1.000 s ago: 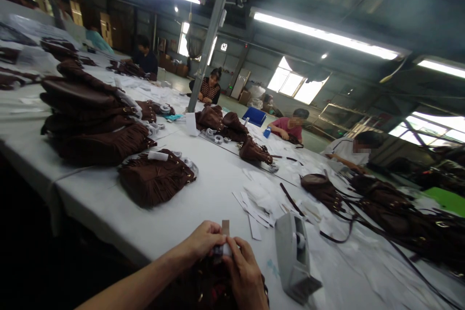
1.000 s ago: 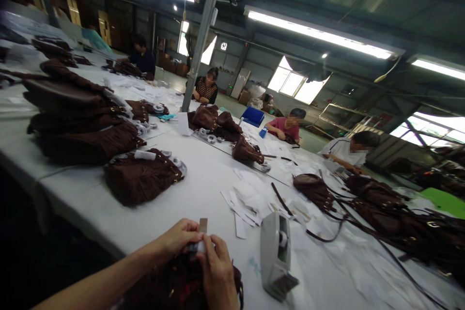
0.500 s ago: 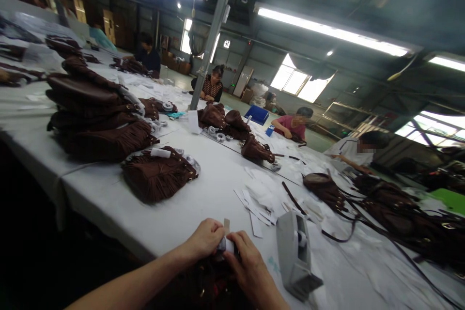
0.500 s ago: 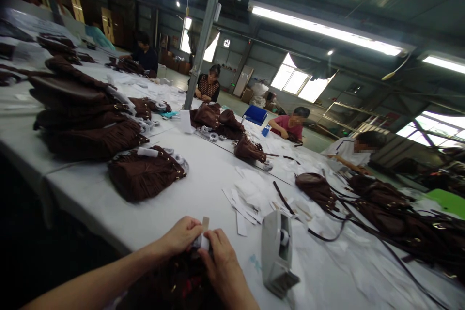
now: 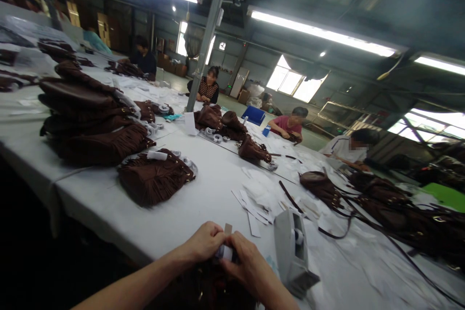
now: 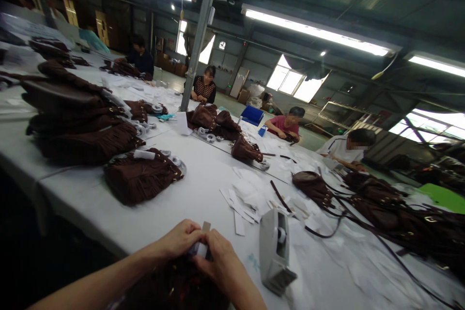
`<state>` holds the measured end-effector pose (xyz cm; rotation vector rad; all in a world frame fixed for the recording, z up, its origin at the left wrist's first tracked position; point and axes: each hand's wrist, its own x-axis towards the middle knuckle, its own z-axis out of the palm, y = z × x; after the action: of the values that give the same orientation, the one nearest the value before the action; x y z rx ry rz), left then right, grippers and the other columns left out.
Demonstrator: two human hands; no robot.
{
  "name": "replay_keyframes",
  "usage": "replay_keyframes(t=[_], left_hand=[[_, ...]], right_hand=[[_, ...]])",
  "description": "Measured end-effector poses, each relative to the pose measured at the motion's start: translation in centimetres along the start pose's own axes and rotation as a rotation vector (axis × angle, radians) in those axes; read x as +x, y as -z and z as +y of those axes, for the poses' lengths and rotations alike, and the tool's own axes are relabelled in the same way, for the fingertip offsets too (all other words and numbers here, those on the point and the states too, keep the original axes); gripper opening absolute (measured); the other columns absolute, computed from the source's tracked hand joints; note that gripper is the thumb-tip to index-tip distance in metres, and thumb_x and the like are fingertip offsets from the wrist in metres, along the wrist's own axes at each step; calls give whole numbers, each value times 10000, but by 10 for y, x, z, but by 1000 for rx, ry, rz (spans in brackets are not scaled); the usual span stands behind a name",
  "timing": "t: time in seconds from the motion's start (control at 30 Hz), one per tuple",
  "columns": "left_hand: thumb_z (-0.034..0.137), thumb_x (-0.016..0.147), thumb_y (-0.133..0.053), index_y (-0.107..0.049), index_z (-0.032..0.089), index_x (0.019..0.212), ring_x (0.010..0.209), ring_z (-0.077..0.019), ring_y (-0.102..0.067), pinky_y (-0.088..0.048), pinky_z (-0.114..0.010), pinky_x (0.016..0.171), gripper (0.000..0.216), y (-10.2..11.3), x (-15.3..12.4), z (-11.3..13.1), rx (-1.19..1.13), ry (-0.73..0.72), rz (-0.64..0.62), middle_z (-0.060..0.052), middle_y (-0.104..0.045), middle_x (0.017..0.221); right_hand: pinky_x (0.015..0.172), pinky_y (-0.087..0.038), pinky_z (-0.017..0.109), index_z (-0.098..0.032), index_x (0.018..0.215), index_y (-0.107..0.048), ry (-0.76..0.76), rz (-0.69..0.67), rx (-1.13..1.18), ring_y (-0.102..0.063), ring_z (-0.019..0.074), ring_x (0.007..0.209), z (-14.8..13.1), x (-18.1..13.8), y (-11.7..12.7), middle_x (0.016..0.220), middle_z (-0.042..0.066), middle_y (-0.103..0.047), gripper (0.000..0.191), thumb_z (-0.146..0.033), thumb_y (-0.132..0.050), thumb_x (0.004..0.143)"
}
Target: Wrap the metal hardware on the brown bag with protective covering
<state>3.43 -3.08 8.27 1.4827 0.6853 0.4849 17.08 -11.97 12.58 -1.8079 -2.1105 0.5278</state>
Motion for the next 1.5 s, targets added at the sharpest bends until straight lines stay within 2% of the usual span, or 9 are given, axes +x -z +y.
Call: replay_keyframes(t=[0.23, 0.4, 0.57, 0.7, 0.77, 0.83, 0.97, 1.13, 1.5], left_hand=[[219, 587, -601, -586, 133, 635, 523, -97, -406, -279, -213, 468, 100, 12, -12, 8, -140, 62, -169, 40, -500, 554], [233, 578, -610, -610, 127, 701, 542, -119, -471, -337, -224, 501, 163, 7, -10, 4, -209, 108, -141, 17, -560, 586], [209, 561, -571, -590, 131, 652, 509, -108, -435, -320, -227, 491, 122, 4, -6, 2, -224, 116, -41, 37, -517, 531], [182, 544, -564, -597, 131, 640, 514, -106, -429, -297, -226, 492, 113, 8, -8, 4, -201, 100, -9, 42, -515, 525], [197, 552, -592, -590, 135, 624, 526, -108, -426, -283, -225, 492, 95, 8, -9, 3, -183, 89, -6, 46, -510, 519], [204, 555, -614, -572, 142, 599, 531, -107, -414, -269, -225, 492, 87, 7, -8, 2, -161, 79, -2, 55, -492, 504], [160, 548, -598, -581, 144, 638, 538, -101, -395, -261, -227, 507, 93, 6, -5, -3, -143, 58, 28, 70, -481, 507], [162, 550, -601, -576, 141, 716, 546, -95, -421, -286, -222, 524, 169, 6, -1, -8, -243, 74, 38, 65, -518, 559], [141, 509, -662, -503, 178, 893, 418, -63, -381, -216, -201, 455, 417, 18, -1, -13, -527, 225, -154, 105, -486, 500]], right_hand=[[606, -487, 307, -177, 1009, -580, 249, 245, -380, -580, 203, 702, 10, -5, -23, 784, 31, -595, 369, -113, -727, 677], [556, -491, 306, -172, 1068, -579, 329, 360, -469, -569, 199, 648, 20, -3, -30, 740, 36, -580, 323, -219, -681, 765], [603, -519, 330, -188, 1279, -476, 377, 431, -392, -592, 207, 687, 27, -6, -36, 796, 54, -628, 401, -308, -513, 898], [706, -547, 321, -189, 1422, -271, 133, 466, -55, -622, 195, 806, 21, -9, -31, 1023, 81, -655, 590, -285, -500, 887], [626, -539, 273, -177, 1387, -345, 9, 463, 99, -616, 161, 708, 14, -7, -25, 1003, 72, -666, 533, -271, -490, 883], [589, -516, 255, -187, 1195, -560, -31, 412, 187, -602, 148, 643, 6, -2, -19, 887, 45, -685, 337, -262, -501, 872], [680, -509, 282, -214, 849, -689, -10, 394, 257, -642, 174, 733, 1, 5, -17, 795, 31, -703, 185, -194, -505, 850], [718, -518, 323, -240, 932, -694, 87, 433, 149, -659, 188, 805, 7, 1, -24, 866, 29, -726, 258, -109, -497, 827], [665, -524, 365, -272, 1110, -629, 339, 451, -139, -627, 193, 786, 7, -11, -22, 1039, 30, -717, 319, -110, -536, 851]])
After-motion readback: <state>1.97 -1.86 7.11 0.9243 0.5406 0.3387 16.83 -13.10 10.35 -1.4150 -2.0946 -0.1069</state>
